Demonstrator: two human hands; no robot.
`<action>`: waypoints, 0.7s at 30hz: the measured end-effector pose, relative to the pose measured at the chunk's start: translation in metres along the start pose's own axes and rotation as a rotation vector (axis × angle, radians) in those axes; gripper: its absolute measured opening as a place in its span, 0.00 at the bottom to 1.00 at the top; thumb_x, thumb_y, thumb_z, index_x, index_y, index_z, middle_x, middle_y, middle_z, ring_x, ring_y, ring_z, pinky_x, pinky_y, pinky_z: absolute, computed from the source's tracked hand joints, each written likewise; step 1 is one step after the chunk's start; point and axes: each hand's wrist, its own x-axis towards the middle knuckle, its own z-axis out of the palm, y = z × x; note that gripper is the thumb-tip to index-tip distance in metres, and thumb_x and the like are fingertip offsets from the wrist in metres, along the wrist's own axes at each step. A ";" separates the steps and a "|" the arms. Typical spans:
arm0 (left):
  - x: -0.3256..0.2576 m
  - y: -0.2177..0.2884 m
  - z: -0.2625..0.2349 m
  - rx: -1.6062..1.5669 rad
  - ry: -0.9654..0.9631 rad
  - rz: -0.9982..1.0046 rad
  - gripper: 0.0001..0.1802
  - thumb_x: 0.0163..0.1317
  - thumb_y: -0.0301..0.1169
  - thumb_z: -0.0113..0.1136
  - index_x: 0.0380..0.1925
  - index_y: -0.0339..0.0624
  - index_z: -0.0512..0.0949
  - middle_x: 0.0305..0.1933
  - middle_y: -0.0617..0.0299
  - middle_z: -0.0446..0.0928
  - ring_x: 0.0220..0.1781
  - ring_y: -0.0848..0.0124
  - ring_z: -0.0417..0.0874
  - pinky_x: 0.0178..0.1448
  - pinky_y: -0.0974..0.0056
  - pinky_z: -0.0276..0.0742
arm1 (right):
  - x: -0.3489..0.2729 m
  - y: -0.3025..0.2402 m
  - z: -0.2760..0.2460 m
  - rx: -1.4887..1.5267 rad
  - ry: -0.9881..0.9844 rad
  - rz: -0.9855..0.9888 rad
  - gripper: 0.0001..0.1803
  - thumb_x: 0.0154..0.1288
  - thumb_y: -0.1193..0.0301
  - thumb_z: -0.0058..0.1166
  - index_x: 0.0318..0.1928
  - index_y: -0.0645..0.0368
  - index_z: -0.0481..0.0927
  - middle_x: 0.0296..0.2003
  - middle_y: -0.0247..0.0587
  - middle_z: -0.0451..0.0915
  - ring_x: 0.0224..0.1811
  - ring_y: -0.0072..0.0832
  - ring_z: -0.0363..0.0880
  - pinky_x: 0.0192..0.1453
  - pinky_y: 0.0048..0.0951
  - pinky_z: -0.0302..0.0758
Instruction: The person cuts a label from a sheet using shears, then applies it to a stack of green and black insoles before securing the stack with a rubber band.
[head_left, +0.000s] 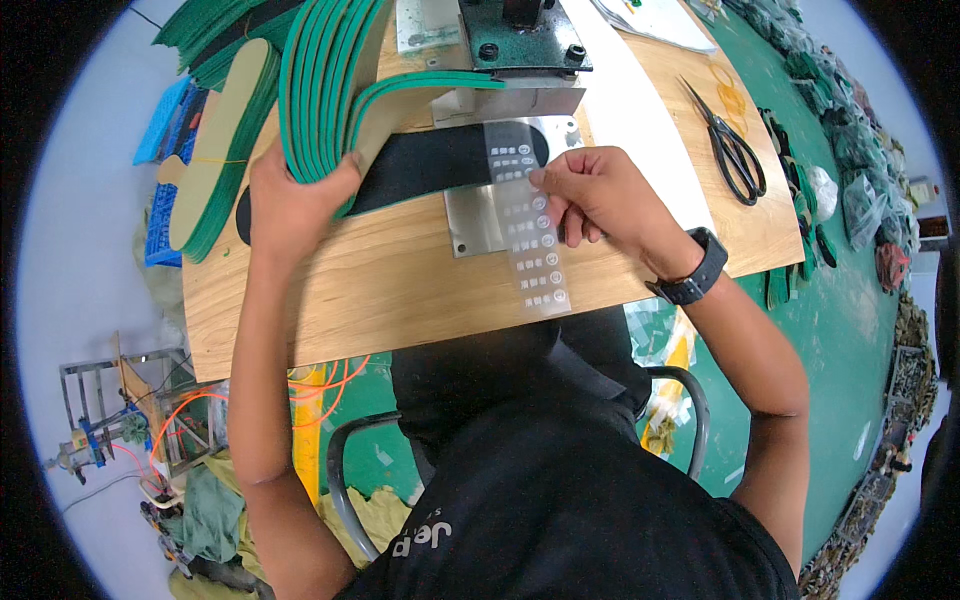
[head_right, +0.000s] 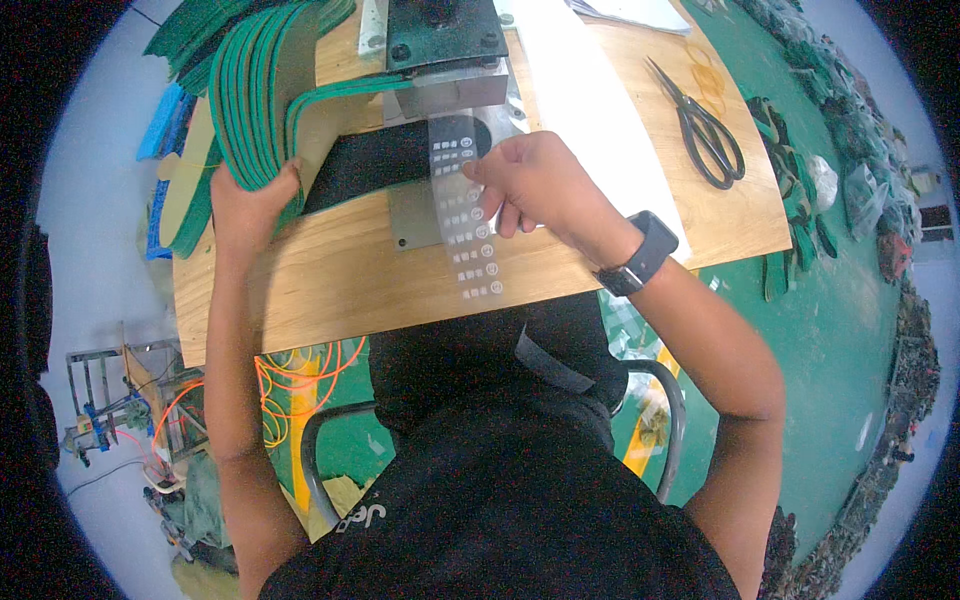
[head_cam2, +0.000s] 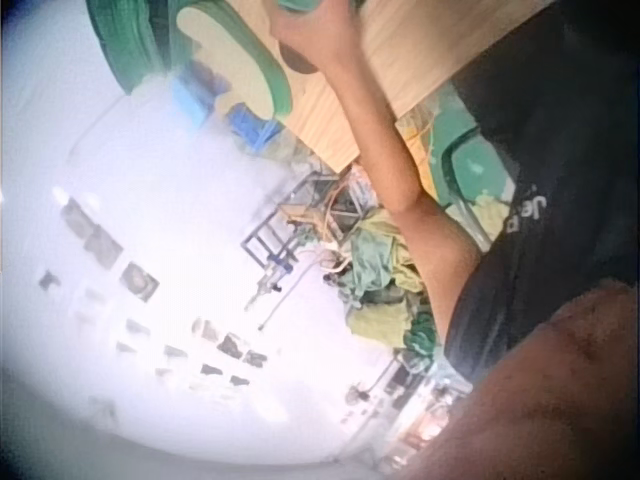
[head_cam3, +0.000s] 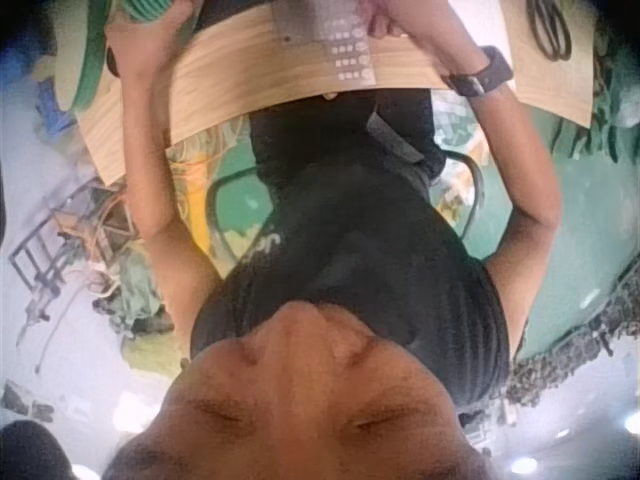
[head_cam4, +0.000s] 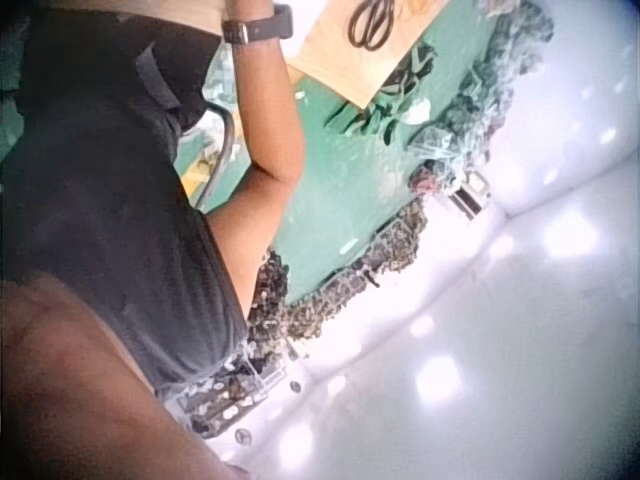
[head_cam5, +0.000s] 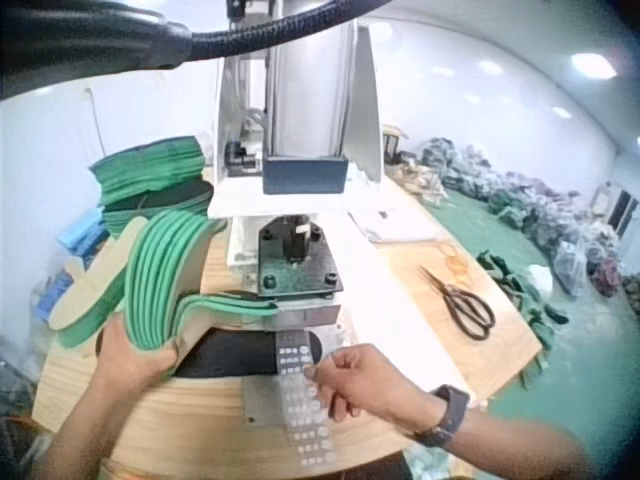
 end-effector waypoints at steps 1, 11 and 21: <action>-0.004 -0.001 -0.003 0.021 -0.008 -0.010 0.22 0.47 0.32 0.66 0.43 0.33 0.78 0.32 0.60 0.81 0.33 0.77 0.77 0.42 0.70 0.74 | 0.000 0.003 0.000 -0.009 -0.005 -0.040 0.11 0.67 0.69 0.52 0.30 0.62 0.79 0.19 0.35 0.79 0.13 0.16 0.73 0.16 0.14 0.65; -0.016 -0.002 -0.013 0.331 -0.225 0.271 0.42 0.50 0.44 0.64 0.64 0.38 0.64 0.57 0.46 0.74 0.59 0.61 0.74 0.64 0.59 0.66 | -0.018 -0.005 -0.080 -0.255 0.079 -0.323 0.11 0.65 0.61 0.54 0.36 0.56 0.80 0.22 0.29 0.76 0.22 0.12 0.69 0.24 0.15 0.65; 0.042 -0.014 -0.042 0.519 -0.736 0.098 0.57 0.34 0.55 0.74 0.62 0.30 0.65 0.56 0.43 0.71 0.63 0.53 0.69 0.67 0.60 0.61 | -0.062 0.004 -0.030 -0.469 0.385 -0.795 0.12 0.63 0.67 0.57 0.44 0.58 0.77 0.26 0.40 0.80 0.26 0.26 0.78 0.30 0.26 0.74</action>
